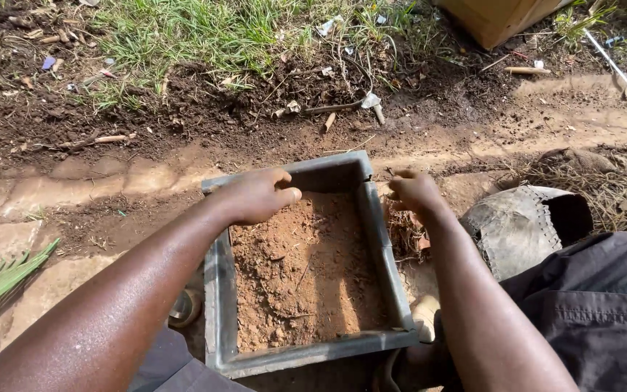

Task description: The person mixes soil and organic matter inside a rectangular metal container using their hands. They repeatedly break up clumps and turn the mixture over to combine the materials thoroughly.

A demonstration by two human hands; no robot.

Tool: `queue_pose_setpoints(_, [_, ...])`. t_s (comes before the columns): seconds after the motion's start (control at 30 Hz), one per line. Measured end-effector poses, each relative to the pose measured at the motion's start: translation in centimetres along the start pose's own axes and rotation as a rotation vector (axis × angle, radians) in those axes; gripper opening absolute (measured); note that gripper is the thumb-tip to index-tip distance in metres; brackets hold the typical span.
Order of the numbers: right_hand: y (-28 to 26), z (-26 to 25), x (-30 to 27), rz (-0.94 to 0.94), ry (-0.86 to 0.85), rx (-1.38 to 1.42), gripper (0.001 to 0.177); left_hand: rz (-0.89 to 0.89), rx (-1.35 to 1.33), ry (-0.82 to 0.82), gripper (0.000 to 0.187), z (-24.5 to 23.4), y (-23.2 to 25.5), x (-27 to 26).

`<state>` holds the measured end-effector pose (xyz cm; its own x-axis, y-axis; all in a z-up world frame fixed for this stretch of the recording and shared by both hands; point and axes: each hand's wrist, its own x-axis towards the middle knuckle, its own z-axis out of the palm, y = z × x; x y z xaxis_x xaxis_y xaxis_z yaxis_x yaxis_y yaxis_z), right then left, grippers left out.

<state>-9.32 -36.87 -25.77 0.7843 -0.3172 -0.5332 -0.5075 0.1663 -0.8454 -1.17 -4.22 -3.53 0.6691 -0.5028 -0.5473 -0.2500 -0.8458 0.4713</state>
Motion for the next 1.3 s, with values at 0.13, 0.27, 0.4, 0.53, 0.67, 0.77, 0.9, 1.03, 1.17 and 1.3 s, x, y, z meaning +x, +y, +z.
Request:
queue_pose_setpoints(0.13, [10.2, -10.1, 10.5, 0.013, 0.498, -0.854, 0.036, 0.110, 0.385, -0.035, 0.052, 3.2, -3.0, 2.6])
queue_pose_setpoints(0.27, [7.1, -6.6, 5.2, 0.000, 0.560, -0.790, 0.042, 0.102, 0.526, -0.017, 0.039, 7.1, -6.4, 5.9])
queue_pose_setpoints(0.4, [0.0, 2.4, -5.2, -0.128, 0.650, -0.578, 0.066, 0.073, 0.471, -0.006, 0.034, 14.0, -11.6, 8.0])
queue_pose_setpoints(0.53, [2.8, 9.9, -8.2, -0.261, 0.226, -0.637, 0.042, -0.489, -0.003, 0.176, 0.046, 21.0, -15.3, 7.9])
queue_pose_setpoints(0.67, [3.8, 11.9, -14.5, 0.388, -0.039, -0.656, 0.060, -0.845, -0.677, 0.399, 0.020, 26.8, -15.7, 3.5])
queue_pose_setpoints(0.77, [8.1, 11.2, -12.1, 0.424, -0.103, -0.729, 0.097, -0.906, -0.670, 0.295, 0.024, 25.5, -11.8, -0.9])
queue_pose_setpoints(0.9, [10.7, 11.8, -9.7, 0.409, -0.180, -0.806, 0.100, -0.977, -0.616, 0.217, 0.029, 26.7, -12.2, -0.5])
queue_pose_setpoints(1.03, [10.1, 12.3, -11.3, 0.478, -0.138, -0.713, 0.118, -0.990, -0.783, 0.197, 0.049, 26.9, -12.8, -0.2])
queue_pose_setpoints(1.17, [9.0, 11.7, -11.8, 0.553, -0.102, -0.562, 0.139, -1.012, -1.019, 0.285, 0.071, 24.8, -11.7, -0.2])
queue_pose_setpoints(1.3, [7.6, 11.7, -12.0, 0.596, -0.114, -0.469, 0.116, -0.958, -1.181, 0.304, 0.068, 25.5, -12.4, 0.6])
